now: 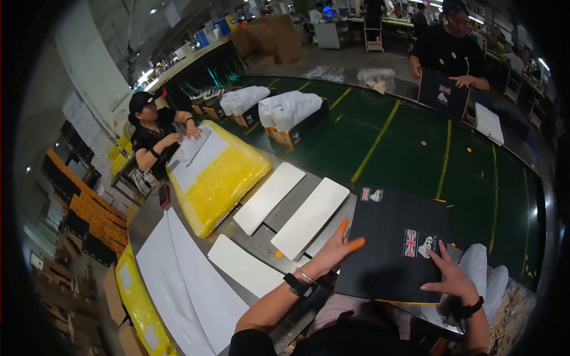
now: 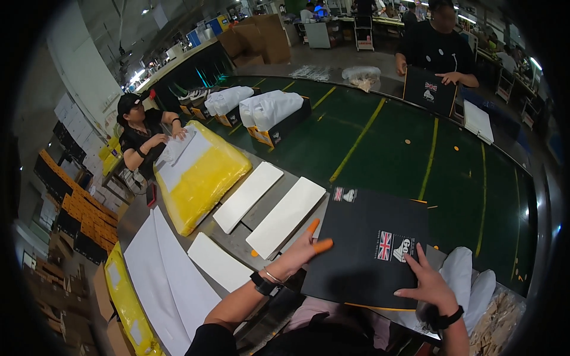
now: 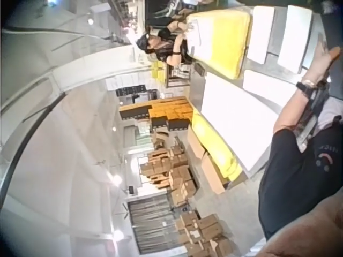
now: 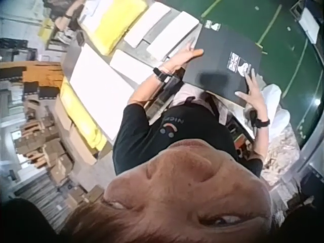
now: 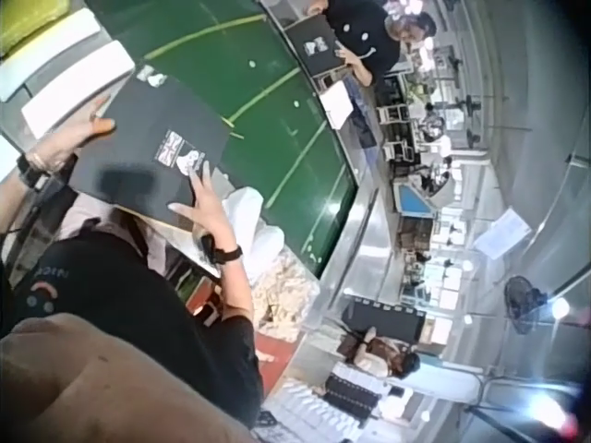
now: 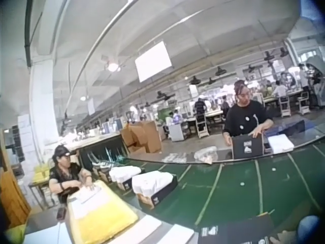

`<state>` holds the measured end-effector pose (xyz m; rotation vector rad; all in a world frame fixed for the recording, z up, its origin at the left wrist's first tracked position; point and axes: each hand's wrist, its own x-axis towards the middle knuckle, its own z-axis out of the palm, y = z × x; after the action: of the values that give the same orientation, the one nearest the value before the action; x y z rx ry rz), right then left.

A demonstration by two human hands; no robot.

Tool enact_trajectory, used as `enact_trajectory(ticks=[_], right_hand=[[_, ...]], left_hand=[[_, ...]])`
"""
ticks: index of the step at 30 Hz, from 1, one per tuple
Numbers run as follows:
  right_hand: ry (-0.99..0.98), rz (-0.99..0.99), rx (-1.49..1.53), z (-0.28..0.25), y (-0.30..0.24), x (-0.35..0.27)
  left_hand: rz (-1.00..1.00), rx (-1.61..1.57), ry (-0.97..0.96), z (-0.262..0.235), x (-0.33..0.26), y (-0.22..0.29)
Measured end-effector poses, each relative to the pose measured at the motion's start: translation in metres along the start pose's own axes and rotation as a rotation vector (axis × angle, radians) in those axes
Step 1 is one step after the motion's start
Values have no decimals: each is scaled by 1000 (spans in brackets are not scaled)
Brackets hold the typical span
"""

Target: Packaging shoes into shoeboxes on a conveyor belt.

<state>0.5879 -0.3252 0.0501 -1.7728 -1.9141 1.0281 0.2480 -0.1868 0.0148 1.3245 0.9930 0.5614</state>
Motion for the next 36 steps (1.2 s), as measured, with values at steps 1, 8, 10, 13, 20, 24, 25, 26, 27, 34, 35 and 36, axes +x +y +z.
enact_trajectory(ticks=[1, 8, 10, 13, 20, 24, 25, 26, 27, 34, 35, 36], right_hand=[[6, -2, 3, -8, 4, 2], [96, -265, 489, -84, -106, 2], [249, -423, 220, -99, -124, 3], [292, -446, 20, -117, -128, -4], [382, -255, 182, -142, -81, -51], [359, -29, 304, -165, -48, -85], [419, 26, 336, -164, -44, -88], [380, 27, 393, -168, -35, -89], [355, 36, 441, -174, -25, -93], [361, 85, 351, -179, 12, -97], [453, 125, 400, -179, 4, -99], [550, 163, 450, -181, -3, -104]], left_hand=[[-48, -483, -62, -1, 3, 7], [211, -996, -1080, 57, 40, 84], [63, -545, -724, 99, 40, 118], [238, -267, -720, 135, 49, 134], [652, 1011, 301, 96, 113, 33], [333, 832, 223, 58, 128, -8], [323, 834, 236, 46, 130, -11], [294, 783, 222, 33, 133, -13], [278, 725, 197, 25, 137, -9], [-287, 170, -209, 11, 113, 28], [-281, 171, -194, 10, 112, 40], [-91, 219, -103, 12, 109, 62]])
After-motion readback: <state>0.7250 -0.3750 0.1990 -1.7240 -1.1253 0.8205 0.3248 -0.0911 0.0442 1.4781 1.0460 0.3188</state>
